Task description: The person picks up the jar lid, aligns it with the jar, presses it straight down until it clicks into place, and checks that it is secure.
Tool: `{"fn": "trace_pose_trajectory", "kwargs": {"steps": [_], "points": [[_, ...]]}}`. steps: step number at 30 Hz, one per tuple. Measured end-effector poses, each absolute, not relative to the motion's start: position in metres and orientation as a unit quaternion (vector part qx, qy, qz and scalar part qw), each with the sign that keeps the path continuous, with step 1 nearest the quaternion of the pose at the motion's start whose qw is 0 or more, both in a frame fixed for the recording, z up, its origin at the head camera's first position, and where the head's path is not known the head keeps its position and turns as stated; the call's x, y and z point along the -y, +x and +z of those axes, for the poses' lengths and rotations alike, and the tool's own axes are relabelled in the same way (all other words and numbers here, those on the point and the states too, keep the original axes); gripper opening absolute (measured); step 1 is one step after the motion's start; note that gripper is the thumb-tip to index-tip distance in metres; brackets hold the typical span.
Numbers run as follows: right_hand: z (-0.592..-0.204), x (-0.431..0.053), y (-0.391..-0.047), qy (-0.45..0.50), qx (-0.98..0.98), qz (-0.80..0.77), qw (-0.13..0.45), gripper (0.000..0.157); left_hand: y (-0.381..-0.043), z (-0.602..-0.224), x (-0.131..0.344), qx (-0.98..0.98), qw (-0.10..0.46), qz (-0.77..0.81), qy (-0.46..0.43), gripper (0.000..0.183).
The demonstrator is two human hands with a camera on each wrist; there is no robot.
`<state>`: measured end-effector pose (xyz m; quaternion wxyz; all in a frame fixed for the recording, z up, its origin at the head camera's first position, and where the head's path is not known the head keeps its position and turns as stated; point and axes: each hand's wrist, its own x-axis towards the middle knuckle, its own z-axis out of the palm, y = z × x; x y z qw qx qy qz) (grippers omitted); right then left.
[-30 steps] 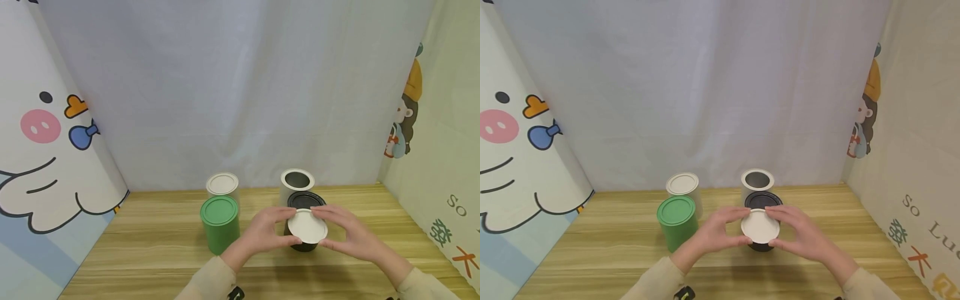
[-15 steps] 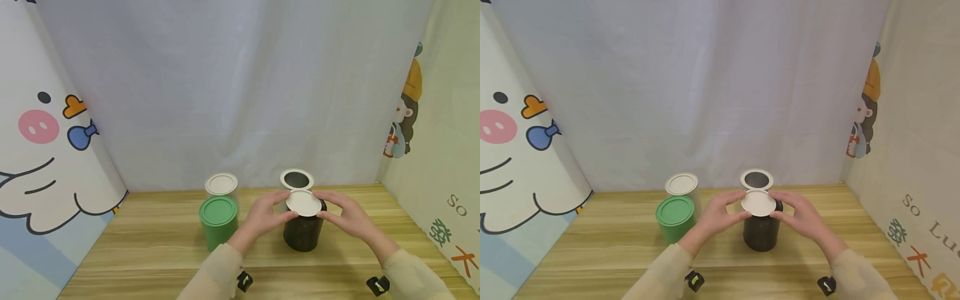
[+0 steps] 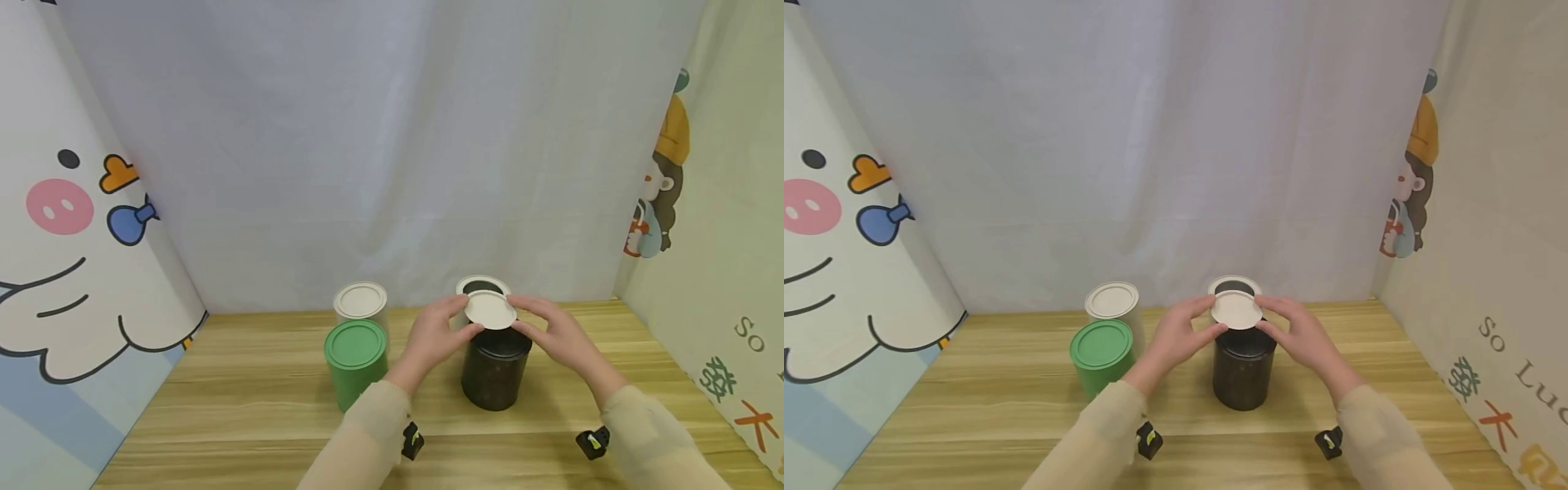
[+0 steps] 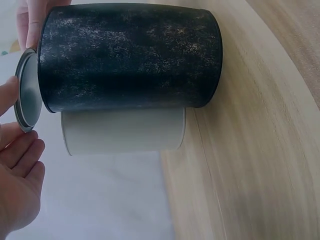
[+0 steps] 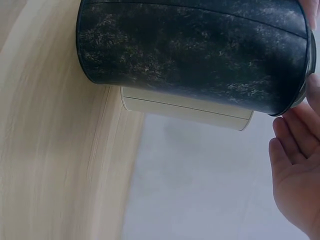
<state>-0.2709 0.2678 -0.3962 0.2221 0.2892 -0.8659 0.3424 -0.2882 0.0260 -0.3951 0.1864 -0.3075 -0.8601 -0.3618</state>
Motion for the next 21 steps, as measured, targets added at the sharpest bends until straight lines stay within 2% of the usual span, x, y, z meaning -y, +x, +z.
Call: {"fn": "trace_pose_trajectory", "kwargs": {"steps": [8,21], "points": [[-0.394,-0.27,-0.288,0.217,0.89,0.364,0.167,0.039,-0.303,-0.392,-0.035,0.866,0.198,-0.357,-0.289,0.047],[-0.391,-0.27,-0.312,0.196,0.899,0.366,0.14,0.047,-0.317,-0.386,-0.046,0.899,0.175,-0.323,-0.238,0.046]]}}
